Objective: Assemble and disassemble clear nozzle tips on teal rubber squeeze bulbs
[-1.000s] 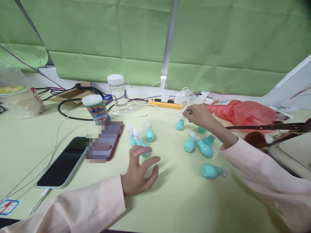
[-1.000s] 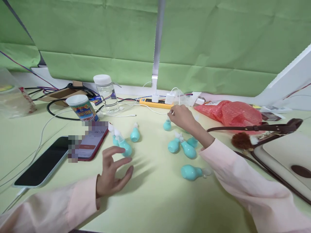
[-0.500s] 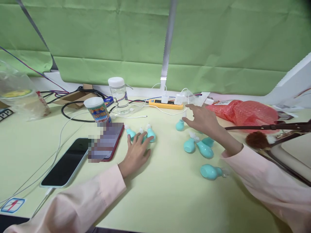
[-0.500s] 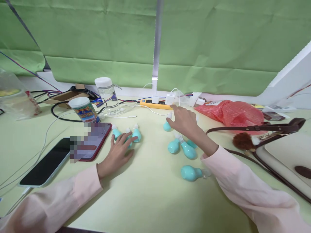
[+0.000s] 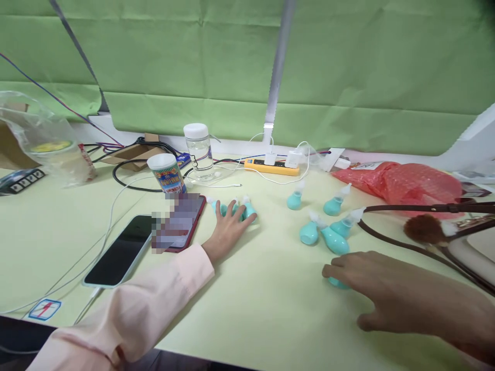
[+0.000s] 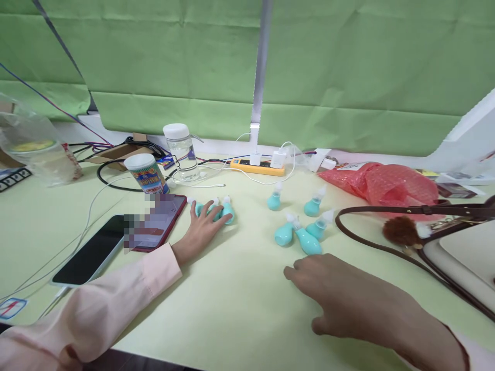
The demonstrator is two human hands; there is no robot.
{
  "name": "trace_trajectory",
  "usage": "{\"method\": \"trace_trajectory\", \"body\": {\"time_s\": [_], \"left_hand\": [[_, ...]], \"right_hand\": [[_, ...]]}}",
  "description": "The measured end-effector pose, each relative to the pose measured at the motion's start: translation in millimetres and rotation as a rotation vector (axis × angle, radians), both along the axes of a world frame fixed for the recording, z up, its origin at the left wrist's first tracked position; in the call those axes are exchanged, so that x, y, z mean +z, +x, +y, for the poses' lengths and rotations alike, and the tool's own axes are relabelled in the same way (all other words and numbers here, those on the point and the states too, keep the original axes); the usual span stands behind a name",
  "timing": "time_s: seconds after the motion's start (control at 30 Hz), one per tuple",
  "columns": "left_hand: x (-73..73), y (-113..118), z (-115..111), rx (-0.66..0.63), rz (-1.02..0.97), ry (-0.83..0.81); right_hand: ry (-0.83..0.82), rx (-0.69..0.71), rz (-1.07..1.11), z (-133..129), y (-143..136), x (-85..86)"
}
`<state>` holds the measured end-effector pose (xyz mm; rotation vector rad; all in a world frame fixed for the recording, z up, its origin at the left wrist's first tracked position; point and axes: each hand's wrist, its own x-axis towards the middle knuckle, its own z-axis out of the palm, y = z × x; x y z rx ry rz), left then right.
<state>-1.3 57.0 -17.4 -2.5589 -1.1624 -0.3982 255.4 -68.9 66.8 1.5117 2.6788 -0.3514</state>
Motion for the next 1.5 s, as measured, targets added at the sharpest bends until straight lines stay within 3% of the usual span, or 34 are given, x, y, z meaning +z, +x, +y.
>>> {"method": "trace_trajectory", "body": {"time_s": [0.13,0.3,0.4,0.47,0.6,0.67,0.73,0.8,0.87,0.93,1.0,1.13,1.2,1.33,1.5], "left_hand": [[2.8,2,-2,0.004,-0.003,0.142],[3.8,3,0,-0.07,0.047,0.148],[6.0,2,0,-0.076,0.0,0.071],[8.4,1,-4,-0.102,-0.08,0.055],[13.9,2,-29,-0.314,-0.345,-0.054],[16.5,4,-45,-0.437,-0.519,-0.252],[18.6,7,-59,-0.51,-0.608,-0.49],[19.8,10,-67,-0.502,-0.612,-0.686],[19.5,12,-68,-0.41,-0.617,-0.787],[18.0,13,-66,-0.314,-0.617,-0.798],[15.6,14,-64,-0.272,-0.579,-0.764],[10.2,12,-66,-0.333,-0.438,-0.682],[8.4,11,-68,-0.391,-0.422,-0.651],[8.7,8,-70,-0.457,-0.539,-0.65],[14.9,9,-72,-0.416,-0.694,-0.733]], "right_hand": [[-0.016,0.007,-0.153,1,6,-17.7],[0.199,0.001,-0.253,17,4,-37.4],[0.29,0.011,-0.299,25,0,-38.4],[0.287,0.045,-0.269,27,-1,-30.2],[0.363,0.105,0.078,21,-8,-5.9],[0.45,0.09,0.364,18,-17,-3.3],[0.497,0.008,0.659,18,-29,-13.1],[0.397,-0.12,0.91,21,-42,-32.6],[0.24,-0.238,1.154,25,-52,-54.2],[0.035,-0.323,1.279,28,-58,-70.1],[-0.049,-0.325,1.258,29,-61,-77.2],[0.03,-0.192,0.983,29,-65,-73.5],[0.0,-0.192,0.893,30,-66,-68.0],[-0.2,-0.21,0.855,40,-64,-52.7],[-0.623,-0.219,0.976,62,-60,-39.7]]}}
